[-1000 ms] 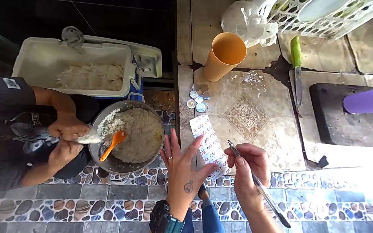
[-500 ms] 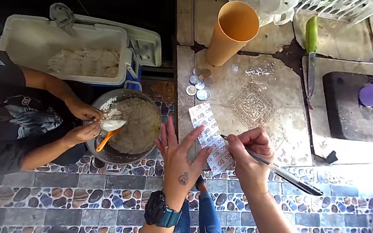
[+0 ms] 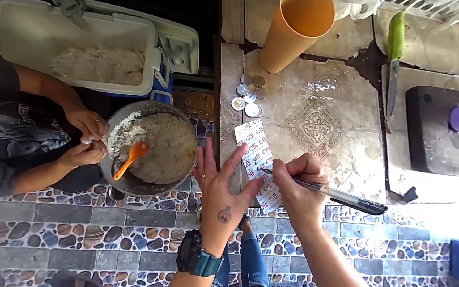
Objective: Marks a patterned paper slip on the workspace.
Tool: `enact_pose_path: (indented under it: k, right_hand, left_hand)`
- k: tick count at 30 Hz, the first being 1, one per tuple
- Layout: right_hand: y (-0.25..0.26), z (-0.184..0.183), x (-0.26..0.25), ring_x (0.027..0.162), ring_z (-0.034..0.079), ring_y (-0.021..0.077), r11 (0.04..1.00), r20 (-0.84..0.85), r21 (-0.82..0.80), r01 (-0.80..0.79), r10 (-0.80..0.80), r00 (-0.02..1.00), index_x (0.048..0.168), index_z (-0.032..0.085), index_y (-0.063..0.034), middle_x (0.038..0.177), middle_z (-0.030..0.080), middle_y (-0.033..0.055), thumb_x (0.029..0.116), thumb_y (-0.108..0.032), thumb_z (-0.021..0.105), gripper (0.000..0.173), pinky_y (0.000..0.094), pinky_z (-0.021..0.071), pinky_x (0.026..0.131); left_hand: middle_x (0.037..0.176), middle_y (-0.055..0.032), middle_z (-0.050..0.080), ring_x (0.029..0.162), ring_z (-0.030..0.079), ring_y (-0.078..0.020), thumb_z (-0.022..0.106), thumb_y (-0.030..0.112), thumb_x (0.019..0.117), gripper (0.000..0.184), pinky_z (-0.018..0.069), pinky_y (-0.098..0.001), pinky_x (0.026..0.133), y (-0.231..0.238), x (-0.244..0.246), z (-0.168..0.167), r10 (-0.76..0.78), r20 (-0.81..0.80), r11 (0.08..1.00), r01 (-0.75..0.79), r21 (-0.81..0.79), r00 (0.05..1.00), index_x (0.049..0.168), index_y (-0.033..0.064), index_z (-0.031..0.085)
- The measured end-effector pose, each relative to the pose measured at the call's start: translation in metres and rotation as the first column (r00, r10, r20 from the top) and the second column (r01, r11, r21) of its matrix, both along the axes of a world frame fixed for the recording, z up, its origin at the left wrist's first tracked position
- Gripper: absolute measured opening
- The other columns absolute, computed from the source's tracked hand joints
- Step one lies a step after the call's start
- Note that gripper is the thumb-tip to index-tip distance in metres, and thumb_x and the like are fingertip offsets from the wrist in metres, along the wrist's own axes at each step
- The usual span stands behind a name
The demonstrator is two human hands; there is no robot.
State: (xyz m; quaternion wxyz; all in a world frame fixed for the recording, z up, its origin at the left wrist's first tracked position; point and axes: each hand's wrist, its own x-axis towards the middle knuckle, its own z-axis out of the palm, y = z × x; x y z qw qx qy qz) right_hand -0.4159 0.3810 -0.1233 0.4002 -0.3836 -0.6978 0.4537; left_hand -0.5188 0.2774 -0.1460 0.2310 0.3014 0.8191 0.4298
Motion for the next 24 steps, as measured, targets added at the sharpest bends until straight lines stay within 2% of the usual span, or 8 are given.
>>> enact_pose_path:
  k: [13,24]
  right_hand:
    - [-0.0009,0.0010,-0.0020,0.043,0.044,-0.0015,1.000,0.070,0.026,0.004,-0.006,0.998,0.070,0.053,-0.0190,0.055,0.050,-0.0096,0.0859,-0.007,0.070,0.026,0.0134,0.0363,0.038]
    - [-0.0003,0.0006,0.0011,0.044,0.046,-0.0014,0.999,0.044,0.044,-0.014,0.012,0.999,0.072,0.053,-0.0191,0.056,0.051,-0.0097,0.0871,-0.007,0.069,0.025,0.0137,0.0386,0.038]
  left_hand:
    - [0.172,-0.0017,0.011,0.158,0.003,-0.0327,0.076,0.062,0.0803,0.063,0.0120,-0.0709,0.119,-0.0004,-0.0003,0.0011,0.003,0.014,1.000,-0.003,0.007,1.000,0.140,0.0530,0.056]
    - [0.173,-0.0009,0.010,0.158,0.003,-0.0317,0.077,0.057,0.0818,0.064,0.0120,-0.0715,0.118,-0.0003,0.0011,0.0032,-0.002,0.024,1.000,0.001,0.010,1.000,0.142,0.0511,0.055]
